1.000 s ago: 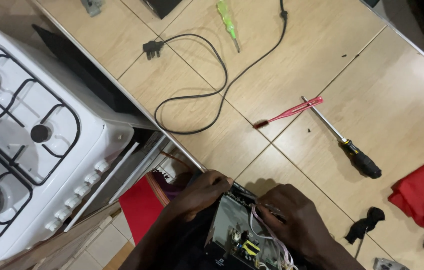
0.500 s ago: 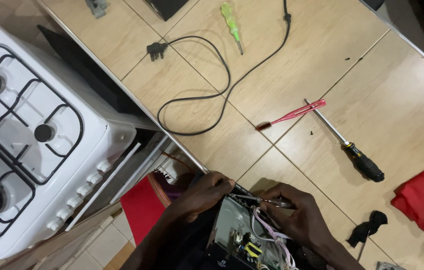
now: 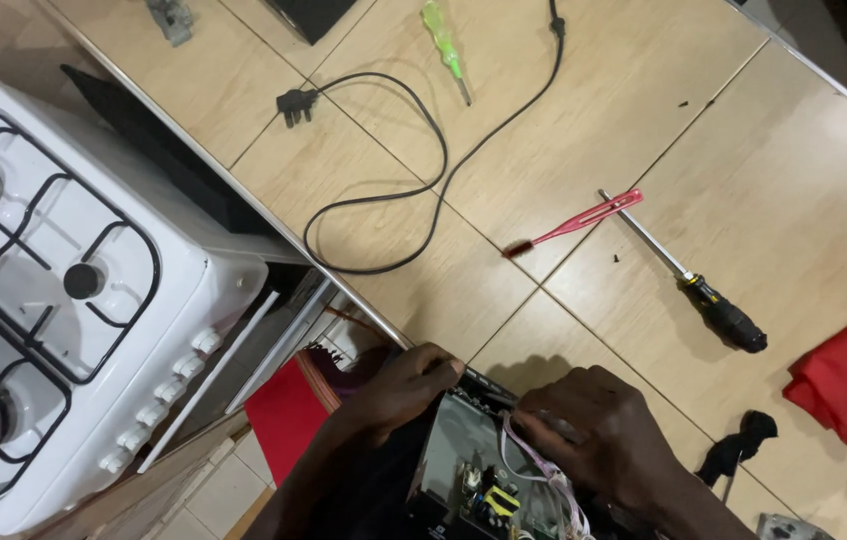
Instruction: Adjusting and connecting internal wiring and ribbon cables to a circuit board within an electronic device.
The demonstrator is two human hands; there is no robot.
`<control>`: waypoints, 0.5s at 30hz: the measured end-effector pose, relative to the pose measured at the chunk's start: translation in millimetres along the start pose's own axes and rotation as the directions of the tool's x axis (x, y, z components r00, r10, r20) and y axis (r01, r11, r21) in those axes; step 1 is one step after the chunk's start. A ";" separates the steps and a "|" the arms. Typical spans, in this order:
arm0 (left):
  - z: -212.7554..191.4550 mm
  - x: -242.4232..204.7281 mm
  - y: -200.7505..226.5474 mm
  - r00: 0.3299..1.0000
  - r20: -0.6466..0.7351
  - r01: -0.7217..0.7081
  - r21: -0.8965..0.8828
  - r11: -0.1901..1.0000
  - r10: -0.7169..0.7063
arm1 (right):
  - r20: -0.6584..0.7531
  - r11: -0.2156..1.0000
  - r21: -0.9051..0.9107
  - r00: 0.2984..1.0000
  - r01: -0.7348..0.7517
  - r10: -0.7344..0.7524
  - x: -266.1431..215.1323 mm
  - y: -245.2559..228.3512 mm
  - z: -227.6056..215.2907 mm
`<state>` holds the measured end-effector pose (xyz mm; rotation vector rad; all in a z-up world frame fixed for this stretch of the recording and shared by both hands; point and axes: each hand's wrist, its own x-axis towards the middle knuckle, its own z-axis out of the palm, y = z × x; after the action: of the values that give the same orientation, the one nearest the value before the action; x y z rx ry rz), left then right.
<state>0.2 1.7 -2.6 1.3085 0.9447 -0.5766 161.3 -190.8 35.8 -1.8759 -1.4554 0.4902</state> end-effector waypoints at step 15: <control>7.7 11.9 -25.0 0.986 -0.038 -0.165 -0.131 0.978 0.162 | -0.049 0.953 -0.299 0.996 0.050 -0.068 -20.9 73.0 15.0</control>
<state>-11.9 -9.1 -26.3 1.2620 0.8729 -0.3634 194.8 -215.0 -29.6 -2.0510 -1.6118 0.1912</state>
